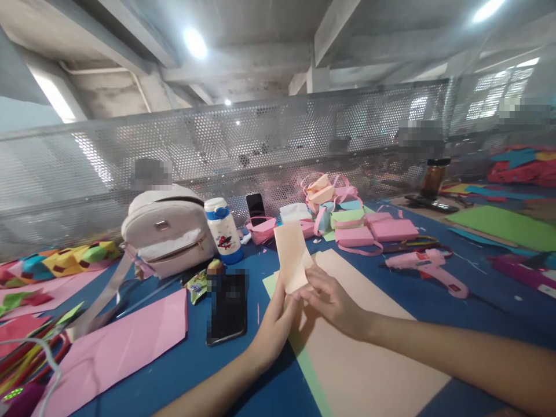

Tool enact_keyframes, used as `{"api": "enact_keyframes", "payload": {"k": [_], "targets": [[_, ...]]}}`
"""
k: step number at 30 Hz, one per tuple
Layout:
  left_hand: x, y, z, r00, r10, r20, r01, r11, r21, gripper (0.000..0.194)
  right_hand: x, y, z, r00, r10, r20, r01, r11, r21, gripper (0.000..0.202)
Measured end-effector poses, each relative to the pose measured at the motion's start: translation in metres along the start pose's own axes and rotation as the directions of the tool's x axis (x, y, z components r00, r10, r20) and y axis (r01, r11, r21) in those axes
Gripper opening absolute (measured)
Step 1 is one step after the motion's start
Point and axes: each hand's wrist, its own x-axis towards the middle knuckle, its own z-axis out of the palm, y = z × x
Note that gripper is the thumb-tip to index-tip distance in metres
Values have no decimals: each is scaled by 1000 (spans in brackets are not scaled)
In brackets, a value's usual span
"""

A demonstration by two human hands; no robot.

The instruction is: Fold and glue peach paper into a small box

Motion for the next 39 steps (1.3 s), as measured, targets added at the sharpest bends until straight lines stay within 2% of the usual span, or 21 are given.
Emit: {"api": "enact_keyframes", "payload": {"k": [6, 12, 19, 28, 32, 39], "targets": [[0, 7, 0, 999, -34, 20, 34, 999, -21, 63, 0, -4, 0, 999, 38, 34, -40, 998, 53, 36], [0, 13, 1, 995, -82, -63, 82, 997, -5, 54, 0, -4, 0, 998, 63, 12, -64, 998, 5, 37], [0, 11, 1, 993, -40, -107, 44, 999, 30, 55, 0, -1, 0, 998, 67, 15, -67, 998, 7, 37], [3, 8, -2, 994, 103, -39, -97, 985, 144, 49, 0, 1, 2, 996, 83, 14, -83, 996, -19, 36], [2, 1, -4, 991, 129, -27, -123, 976, 179, 46, 0, 3, 2, 995, 98, -1, -98, 995, -15, 43], [-1, -3, -5, 989, 141, 45, -147, 965, 216, 55, 0, 2, 3, 995, 97, 3, -97, 995, -7, 46]]}}
